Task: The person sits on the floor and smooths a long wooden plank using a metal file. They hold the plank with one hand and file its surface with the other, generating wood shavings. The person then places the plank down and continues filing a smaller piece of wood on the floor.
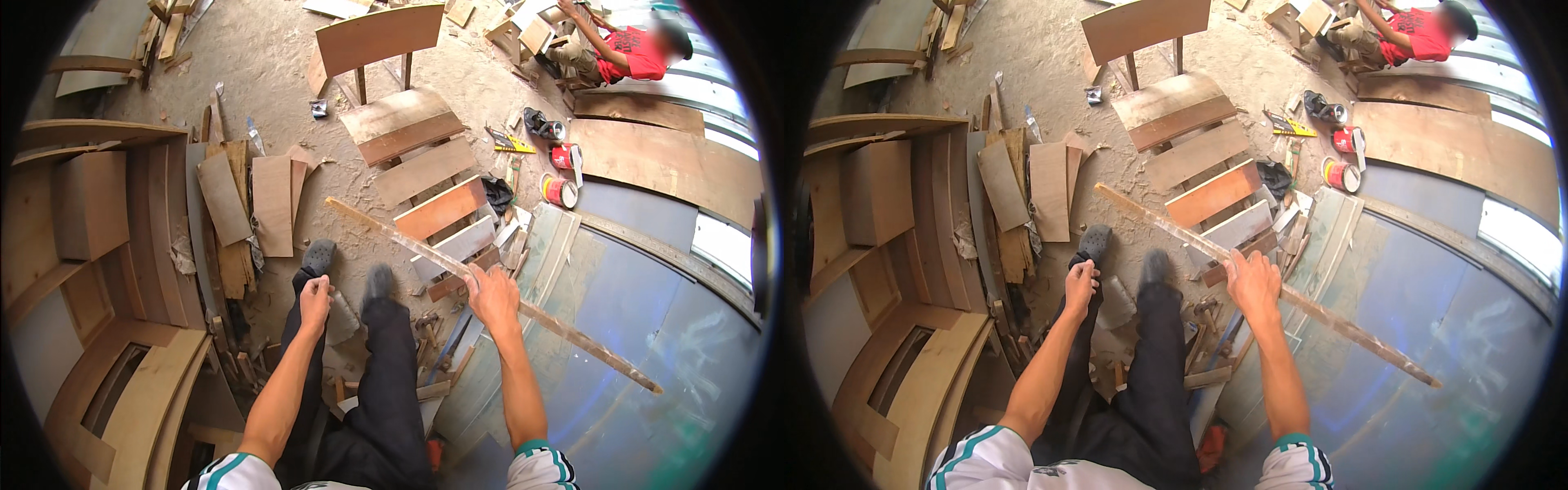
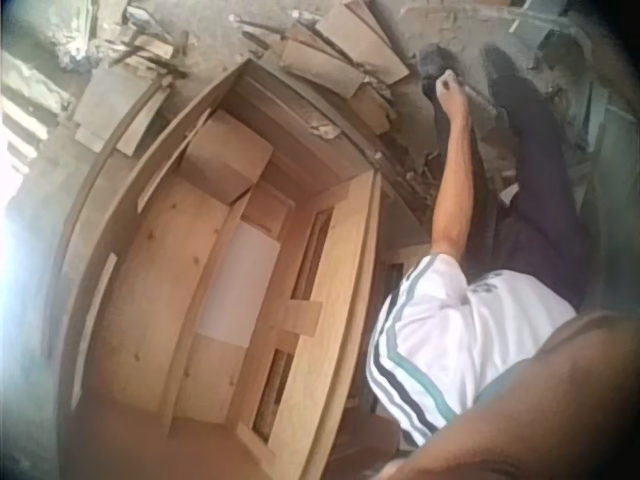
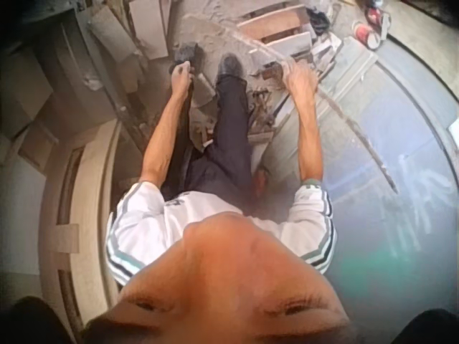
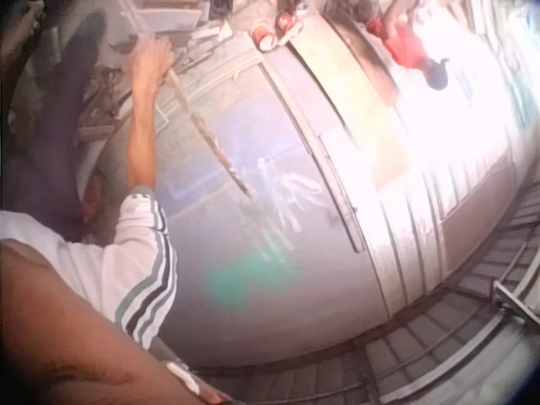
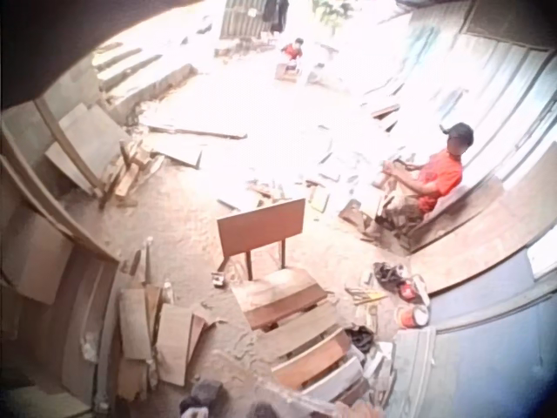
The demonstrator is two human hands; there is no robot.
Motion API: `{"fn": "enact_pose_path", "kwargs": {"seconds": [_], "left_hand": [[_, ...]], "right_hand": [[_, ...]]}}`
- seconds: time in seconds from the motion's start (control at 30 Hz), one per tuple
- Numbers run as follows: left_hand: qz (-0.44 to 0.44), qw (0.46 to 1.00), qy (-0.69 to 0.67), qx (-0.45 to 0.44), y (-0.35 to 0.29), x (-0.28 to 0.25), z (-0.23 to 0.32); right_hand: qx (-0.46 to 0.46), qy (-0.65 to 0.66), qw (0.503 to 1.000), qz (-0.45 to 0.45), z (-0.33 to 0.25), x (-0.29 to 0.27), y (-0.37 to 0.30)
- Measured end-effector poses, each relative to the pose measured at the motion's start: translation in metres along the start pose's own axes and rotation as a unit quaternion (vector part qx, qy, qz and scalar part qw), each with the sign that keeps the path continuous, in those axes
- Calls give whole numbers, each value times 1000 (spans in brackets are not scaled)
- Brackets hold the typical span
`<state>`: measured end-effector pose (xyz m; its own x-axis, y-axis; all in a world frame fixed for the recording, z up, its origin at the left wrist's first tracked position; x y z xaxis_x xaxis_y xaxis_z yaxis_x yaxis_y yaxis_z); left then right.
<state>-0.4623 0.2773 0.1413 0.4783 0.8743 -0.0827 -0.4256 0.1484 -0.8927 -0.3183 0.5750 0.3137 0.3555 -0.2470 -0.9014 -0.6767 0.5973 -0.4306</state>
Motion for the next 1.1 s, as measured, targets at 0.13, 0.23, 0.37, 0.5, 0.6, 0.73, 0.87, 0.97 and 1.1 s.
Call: {"fn": "enact_pose_path", "kwargs": {"seconds": [0.13,0.23,0.37,0.5,0.6,0.73,0.87,0.97,1.1], "left_hand": [[-31,999,-1,-6,36,26,18],[-50,998,0,-40,59,47,35],[-33,996,-55,-68,100,71,45],[-48,996,-55,-42,144,92,40],[-37,997,-61,-33,175,105,43],[-20,998,-56,-19,203,116,56],[-7,996,-94,-6,239,115,35],[11,995,-94,-24,254,115,25],[4,993,-120,7,315,126,25]], "right_hand": [[-20,-51,998,22,4,-4,44],[-22,-42,998,31,8,-5,77],[-38,-49,998,2,11,1,121],[-58,-106,993,10,3,12,147],[-88,-133,987,26,-9,18,168],[-104,-163,981,28,-27,24,191],[-94,-195,976,12,-53,14,212],[-84,-229,970,9,-60,22,221],[-57,-267,962,0,-72,29,235]]}}
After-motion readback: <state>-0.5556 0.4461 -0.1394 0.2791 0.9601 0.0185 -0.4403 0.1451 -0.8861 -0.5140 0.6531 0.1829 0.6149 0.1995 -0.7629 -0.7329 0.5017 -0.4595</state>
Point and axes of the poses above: each hand's wrist, its own y-axis towards the middle knuckle, its own x-axis out of the palm, z = x × y, the point moved 1 cm from there along y, towards the middle knuckle, and after that the axes turned 1 degree about z, right-handed, at the moved point
